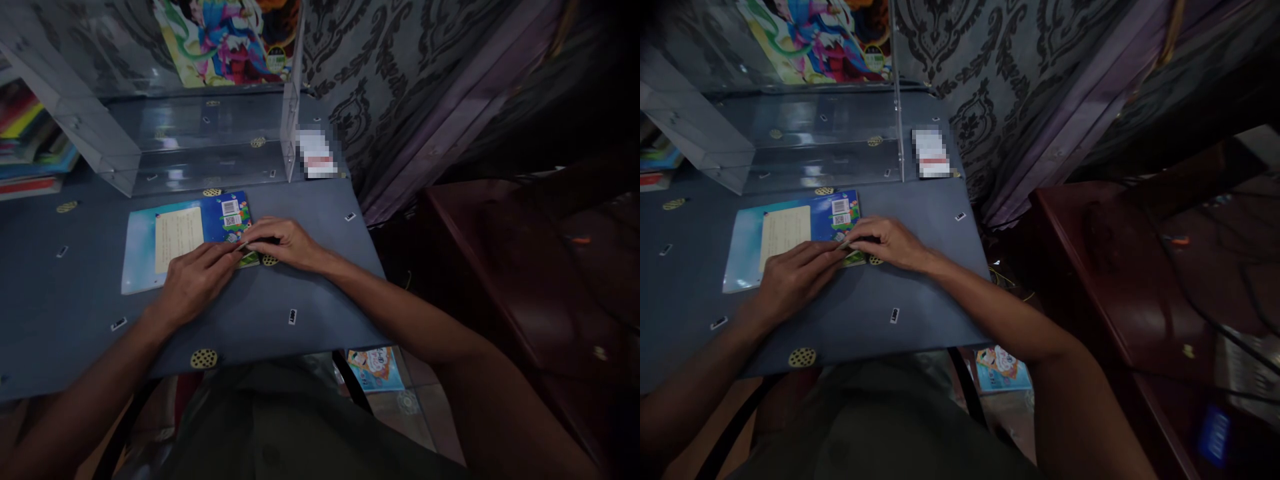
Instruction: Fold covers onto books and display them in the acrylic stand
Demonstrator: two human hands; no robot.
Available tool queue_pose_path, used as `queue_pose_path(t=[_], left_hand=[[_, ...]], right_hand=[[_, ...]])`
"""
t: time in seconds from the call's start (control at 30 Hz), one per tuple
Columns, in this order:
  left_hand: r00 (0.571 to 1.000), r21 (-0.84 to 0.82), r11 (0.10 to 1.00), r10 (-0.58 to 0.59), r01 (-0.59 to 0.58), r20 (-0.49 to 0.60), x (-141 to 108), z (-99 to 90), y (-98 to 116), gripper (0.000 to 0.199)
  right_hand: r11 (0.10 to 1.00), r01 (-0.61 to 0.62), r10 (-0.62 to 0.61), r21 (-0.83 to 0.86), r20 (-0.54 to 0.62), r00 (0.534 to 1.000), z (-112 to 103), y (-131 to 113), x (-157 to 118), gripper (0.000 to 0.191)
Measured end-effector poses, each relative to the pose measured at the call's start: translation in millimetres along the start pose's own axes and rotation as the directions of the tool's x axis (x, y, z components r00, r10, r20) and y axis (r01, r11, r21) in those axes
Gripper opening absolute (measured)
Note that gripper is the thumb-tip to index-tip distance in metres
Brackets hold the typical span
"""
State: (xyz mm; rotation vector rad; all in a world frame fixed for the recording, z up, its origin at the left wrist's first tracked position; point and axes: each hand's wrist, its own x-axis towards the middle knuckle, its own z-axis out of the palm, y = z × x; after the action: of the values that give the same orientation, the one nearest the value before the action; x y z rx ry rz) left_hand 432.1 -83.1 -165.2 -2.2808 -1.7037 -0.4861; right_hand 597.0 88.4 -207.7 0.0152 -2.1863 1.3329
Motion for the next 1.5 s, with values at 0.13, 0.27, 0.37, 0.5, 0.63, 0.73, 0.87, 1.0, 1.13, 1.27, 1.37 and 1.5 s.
queue_pose_path(t=[0.13, 0.27, 0.37, 0.5, 0.63, 0.73, 0.87, 1.0, 1.13, 1.27, 1.37, 1.5], left_hand=[[0.999, 0.009, 1.000, 0.004, -0.004, -0.035, 0, 1.1, 2, 0.023], [0.994, -0.014, 0.998, -0.060, 0.058, -0.094, 0, 4.3, 5, 0.021], [0.989, -0.006, 0.996, -0.087, 0.087, -0.117, 0, 6.4, 7, 0.021], [0.987, 0.027, 0.995, -0.095, 0.099, -0.128, 3, 6.2, 9, 0.022], [0.986, 0.037, 0.995, -0.088, 0.095, -0.143, 5, 4.3, 11, 0.020], [0.984, 0.049, 0.993, -0.103, 0.111, -0.145, 6, 3.8, 12, 0.020], [0.981, 0.041, 0.989, -0.133, 0.140, -0.139, 7, 4.4, 12, 0.021], [0.978, 0.000, 0.986, -0.166, 0.167, -0.123, 7, 5.3, 11, 0.022], [0.975, -0.083, 0.976, -0.207, 0.199, -0.087, 6, 5.3, 9, 0.024], [0.975, -0.149, 0.969, -0.209, 0.195, -0.080, 6, 4.9, 8, 0.025], [0.976, -0.174, 0.968, -0.200, 0.183, -0.087, 5, 4.9, 7, 0.027], [0.973, -0.193, 0.964, -0.203, 0.180, -0.107, 6, 5.1, 6, 0.027]], right_hand=[[1.000, 0.013, -0.013, 0.007, -0.006, 1.000, 0, 0, 0, 0.019], [1.000, 0.011, -0.011, 0.017, -0.011, 1.000, -1, -2, 0, 0.020], [1.000, 0.008, -0.008, 0.028, -0.011, 1.000, -1, -1, 0, 0.020], [0.999, -0.002, 0.003, 0.039, -0.020, 1.000, -1, 0, 1, 0.020], [0.998, -0.017, 0.018, 0.058, -0.027, 0.999, 0, 0, 3, 0.021], [0.996, -0.019, 0.022, 0.083, -0.031, 0.999, 0, 0, 4, 0.021], [0.993, -0.037, 0.041, 0.110, -0.037, 0.998, 1, -2, 4, 0.021], [0.992, -0.052, 0.057, 0.116, -0.043, 0.997, 1, -2, 5, 0.022], [0.993, -0.041, 0.048, 0.114, -0.053, 0.997, 2, 0, 4, 0.021], [0.992, -0.055, 0.061, 0.111, -0.048, 0.997, 1, 0, 4, 0.020], [0.993, -0.059, 0.064, 0.103, -0.044, 0.997, 0, -2, 3, 0.020], [0.992, -0.067, 0.071, 0.103, -0.041, 0.997, 0, -2, 3, 0.020]])
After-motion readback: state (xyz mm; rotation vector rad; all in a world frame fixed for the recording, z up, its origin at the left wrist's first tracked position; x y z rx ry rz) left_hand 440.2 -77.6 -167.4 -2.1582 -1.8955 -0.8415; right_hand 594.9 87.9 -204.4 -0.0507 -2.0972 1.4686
